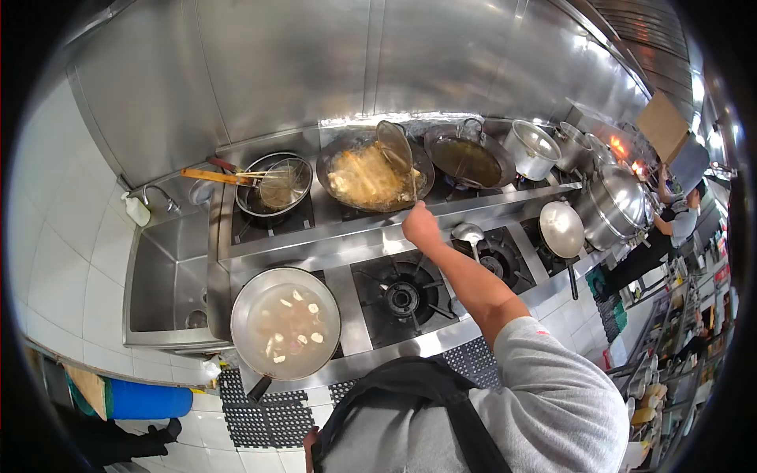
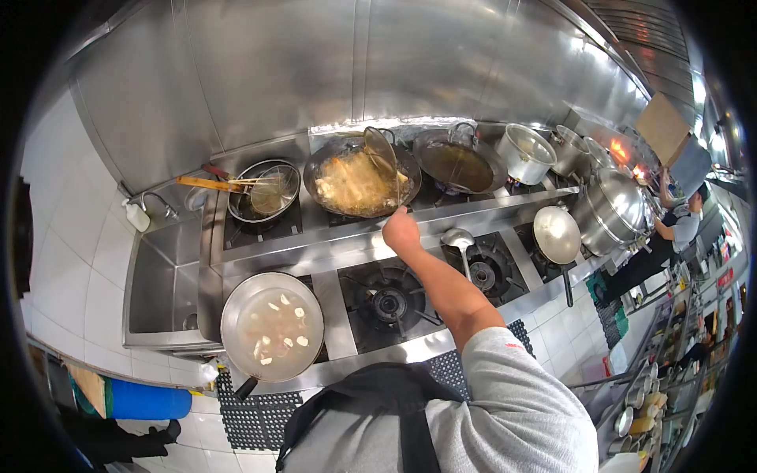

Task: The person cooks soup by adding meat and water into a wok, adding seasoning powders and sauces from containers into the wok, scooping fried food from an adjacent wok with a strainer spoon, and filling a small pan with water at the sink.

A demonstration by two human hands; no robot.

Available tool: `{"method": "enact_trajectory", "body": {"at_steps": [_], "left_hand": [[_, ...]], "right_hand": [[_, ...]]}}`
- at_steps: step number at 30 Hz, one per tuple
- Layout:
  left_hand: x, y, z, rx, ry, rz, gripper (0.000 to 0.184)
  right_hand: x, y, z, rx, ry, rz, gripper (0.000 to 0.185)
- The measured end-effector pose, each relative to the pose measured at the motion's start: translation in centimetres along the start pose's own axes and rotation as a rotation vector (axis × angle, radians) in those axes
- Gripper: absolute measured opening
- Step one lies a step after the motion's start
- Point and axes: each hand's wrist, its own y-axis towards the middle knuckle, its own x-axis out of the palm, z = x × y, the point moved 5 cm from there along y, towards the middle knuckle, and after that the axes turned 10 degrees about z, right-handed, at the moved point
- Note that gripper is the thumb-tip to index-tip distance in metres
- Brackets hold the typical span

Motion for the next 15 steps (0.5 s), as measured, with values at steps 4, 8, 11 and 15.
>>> {"method": "enact_trajectory", "body": {"at_steps": [4,8,11,15], "left_hand": [[-1.2,0.8,0.0,0.099,0.024,0.047,0.033],[-1.3,1.3,0.1,0.080,-0.039,0.122,0.030],[-1.0,1.1,-1.0,-0.061,0.042,-0.020,0.028],[0.1,0.1,-1.1,-0.249,0.102,-0.250,0.040]], "right_hand": [[1.5,2.9,-0.7,-0.001,-0.038,-0.035,0.037],[1.1,5.7,-2.1,-0.016,-0.019,-0.051,0.040],[1.0,5.3,-2.1,-0.015,0.031,-0.004,0.041],[-0.6,1.0,-2.9,-0.008,0.087,-0.005,0.040]]}}
